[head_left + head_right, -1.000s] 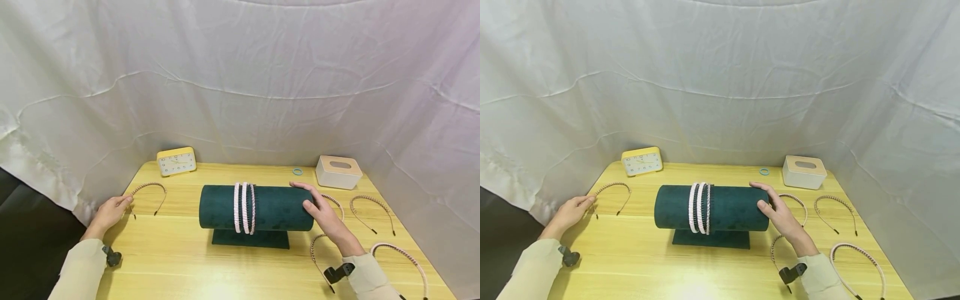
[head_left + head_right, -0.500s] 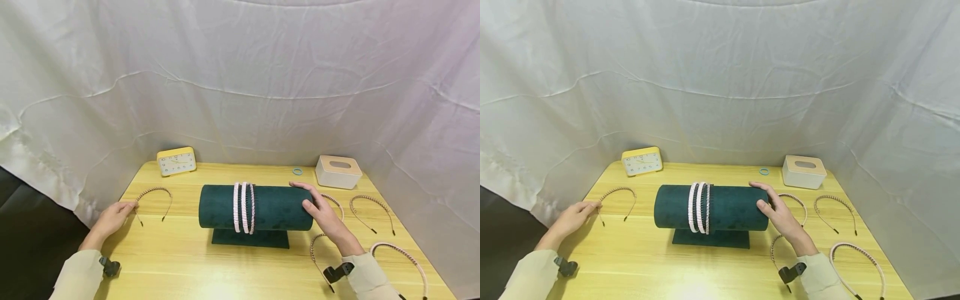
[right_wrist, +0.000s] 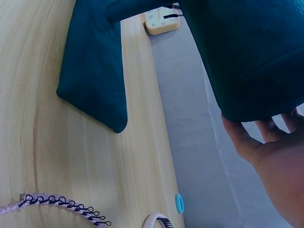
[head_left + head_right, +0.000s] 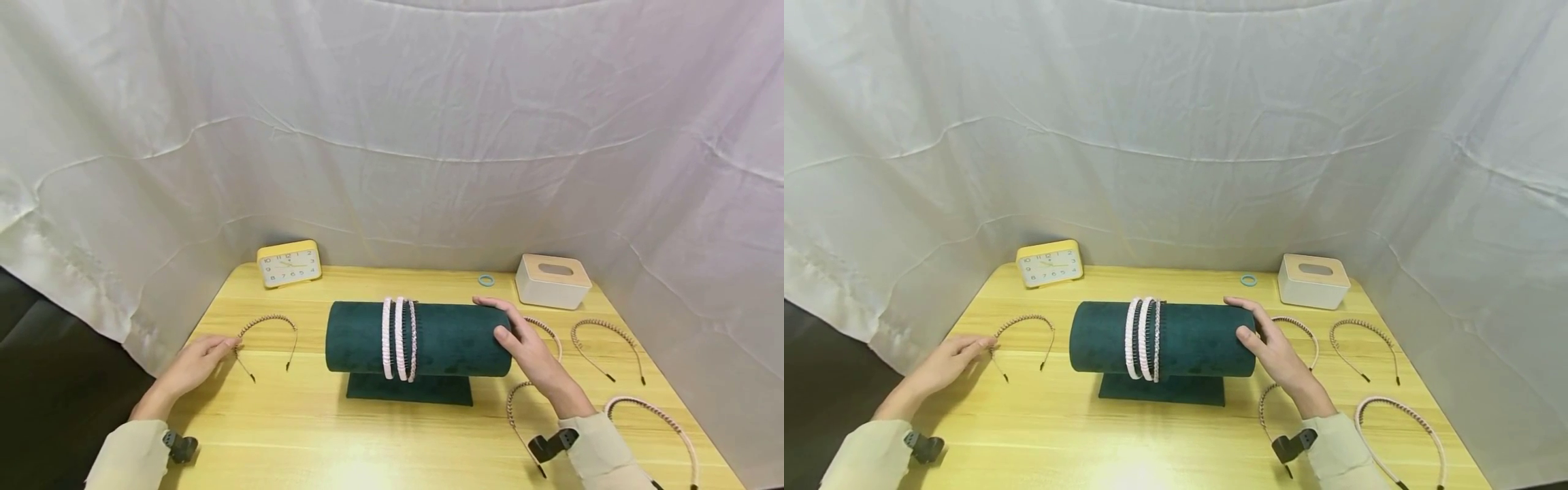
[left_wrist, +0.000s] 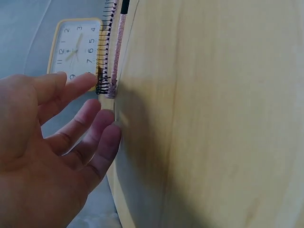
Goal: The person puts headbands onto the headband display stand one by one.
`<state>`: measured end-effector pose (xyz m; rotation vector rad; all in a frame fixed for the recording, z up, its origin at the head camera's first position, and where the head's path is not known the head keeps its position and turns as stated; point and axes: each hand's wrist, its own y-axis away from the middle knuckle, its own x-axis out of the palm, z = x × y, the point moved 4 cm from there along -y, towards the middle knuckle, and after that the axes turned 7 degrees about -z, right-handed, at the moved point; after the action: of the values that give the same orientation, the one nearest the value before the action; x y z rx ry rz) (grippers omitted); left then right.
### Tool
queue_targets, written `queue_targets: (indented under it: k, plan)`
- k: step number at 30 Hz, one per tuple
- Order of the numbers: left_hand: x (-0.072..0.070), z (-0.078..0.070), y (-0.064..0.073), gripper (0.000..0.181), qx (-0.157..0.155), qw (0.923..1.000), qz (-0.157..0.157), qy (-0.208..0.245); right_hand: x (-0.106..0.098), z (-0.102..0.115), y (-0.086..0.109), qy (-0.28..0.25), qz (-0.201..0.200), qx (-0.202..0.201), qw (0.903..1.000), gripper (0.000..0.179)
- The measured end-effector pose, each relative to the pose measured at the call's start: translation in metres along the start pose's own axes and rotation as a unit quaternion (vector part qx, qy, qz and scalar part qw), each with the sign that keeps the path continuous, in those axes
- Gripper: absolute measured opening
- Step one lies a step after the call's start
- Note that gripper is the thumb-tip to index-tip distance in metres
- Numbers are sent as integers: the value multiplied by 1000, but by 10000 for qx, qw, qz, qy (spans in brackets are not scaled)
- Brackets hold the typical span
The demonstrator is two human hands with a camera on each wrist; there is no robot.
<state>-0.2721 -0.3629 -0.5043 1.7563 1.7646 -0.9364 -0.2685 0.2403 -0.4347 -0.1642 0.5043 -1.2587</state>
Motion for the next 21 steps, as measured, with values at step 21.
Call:
queue_targets:
  k: [21]
  plan:
    - [-7,9,-32,47,-22,9998,182,-35,-1,-4,1,-25,-14,29,10000,49]
